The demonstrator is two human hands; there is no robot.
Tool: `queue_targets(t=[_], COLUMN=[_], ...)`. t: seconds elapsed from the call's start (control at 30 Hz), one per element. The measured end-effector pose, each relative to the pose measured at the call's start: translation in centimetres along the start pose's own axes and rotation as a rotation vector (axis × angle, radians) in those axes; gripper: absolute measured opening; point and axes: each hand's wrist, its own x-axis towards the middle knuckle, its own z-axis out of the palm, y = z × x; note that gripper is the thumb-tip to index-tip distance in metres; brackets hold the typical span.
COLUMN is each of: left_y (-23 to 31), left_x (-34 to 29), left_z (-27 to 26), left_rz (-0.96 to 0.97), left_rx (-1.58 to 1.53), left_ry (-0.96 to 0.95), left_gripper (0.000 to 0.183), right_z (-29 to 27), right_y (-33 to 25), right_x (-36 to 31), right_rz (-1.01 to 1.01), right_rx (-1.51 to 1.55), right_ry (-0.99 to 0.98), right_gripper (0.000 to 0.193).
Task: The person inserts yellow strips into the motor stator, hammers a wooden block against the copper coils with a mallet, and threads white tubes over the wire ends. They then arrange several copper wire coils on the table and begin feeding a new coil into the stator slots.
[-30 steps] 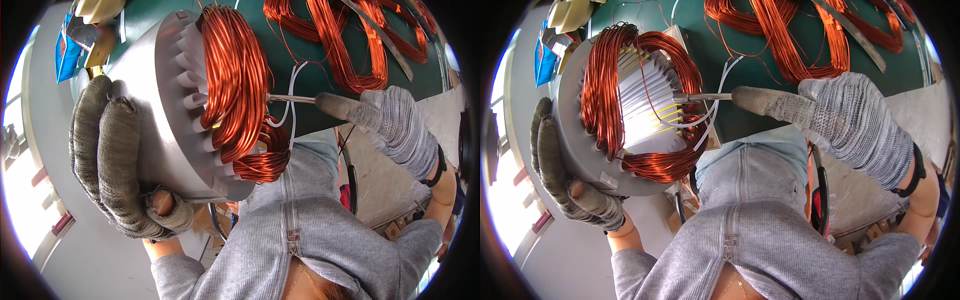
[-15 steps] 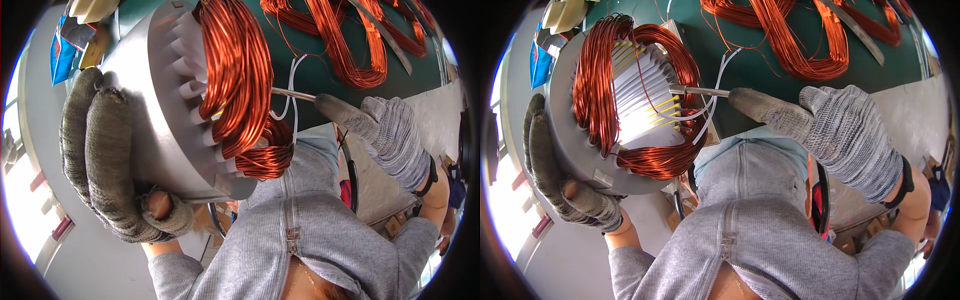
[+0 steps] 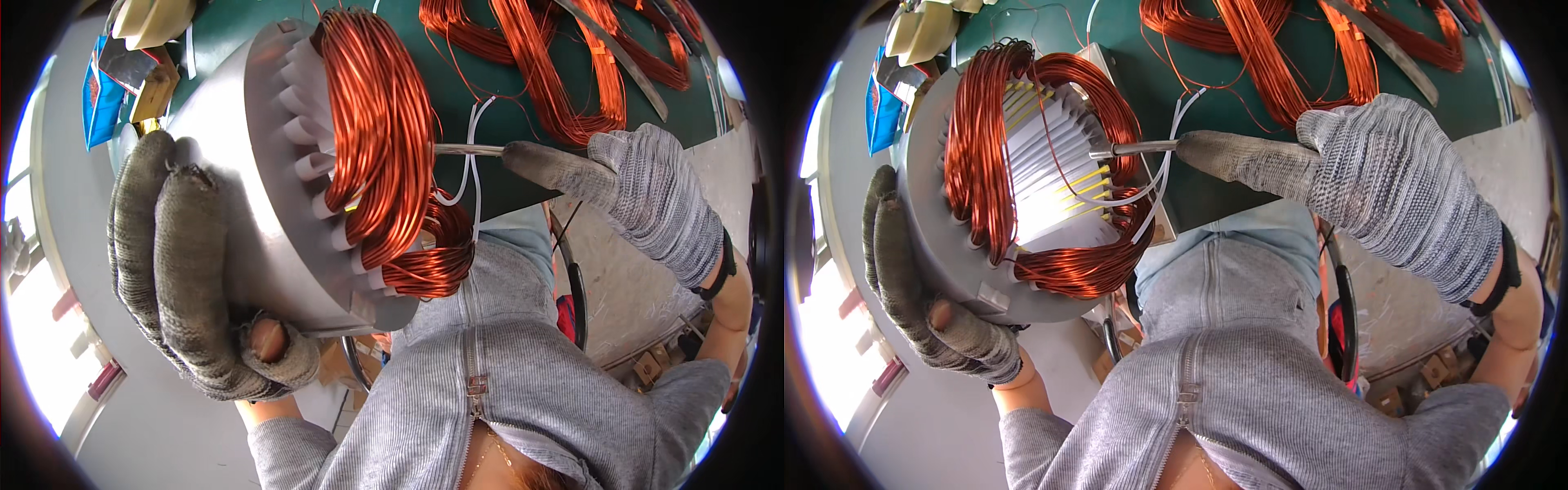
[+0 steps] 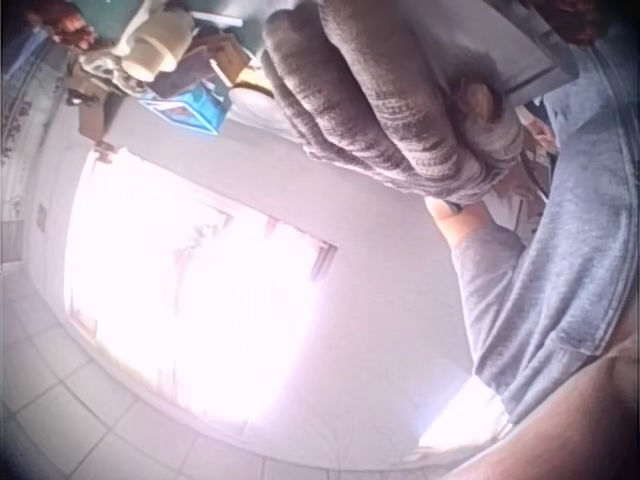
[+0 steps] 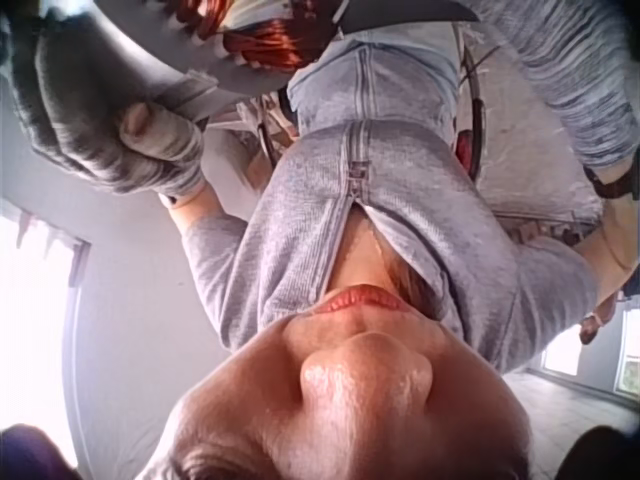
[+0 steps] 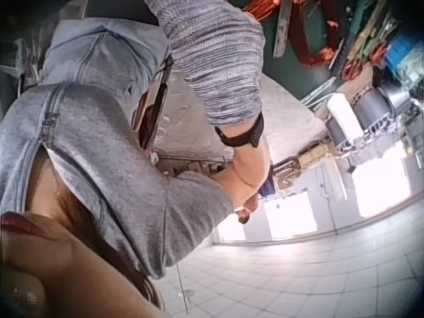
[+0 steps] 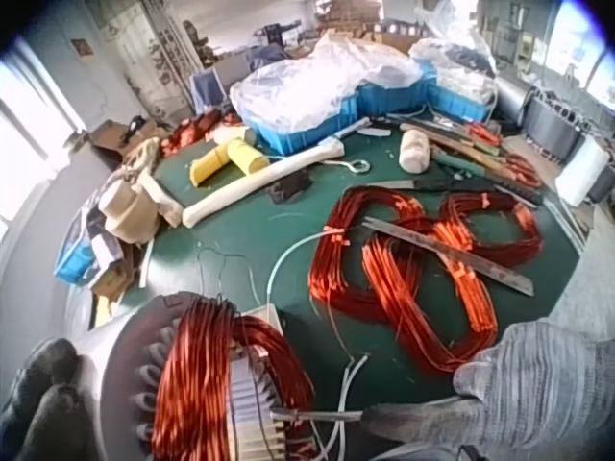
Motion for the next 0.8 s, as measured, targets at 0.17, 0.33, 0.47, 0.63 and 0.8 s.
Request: queue_targets(t=[0.17, 0.33, 0.47, 0.63, 0.8], left_y=[-0.8, -1.1, -0.5, 0.3, 0.4], left_x=[0.5, 0.9, 0.5, 0.4, 0.5], left_z=[0.8, 1.4, 1.4, 0.1, 1.0], left_rz=[0.075, 0.103, 0.108, 0.095, 0.148], left_rx=[-0.088, -0.150, -0.070, 0.009, -0.038], left_ry=[0.091, 0.116, 0.119, 0.098, 0.064], left_gripper=[0.075, 0.075, 0.073, 0.069, 0.063], right_z=[-0.7, -0.7, 0.0, -1.0, -0.8], right_y=[0.3, 0.4, 0.7, 1.0, 1.9], right_x=[-0.6, -1.0, -0.7, -0.5, -0.6], right_rz=[0.020, 0.034, 0.012, 0.003, 0.018], right_rx=[-0.019, -0.026, -0.025, -0.060, -0.148], right_ry=[-0.012, -0.032, -0.007, -0.007, -0.048], right_gripper=[0.050, 0.050, 0.050, 0.050, 0.050])
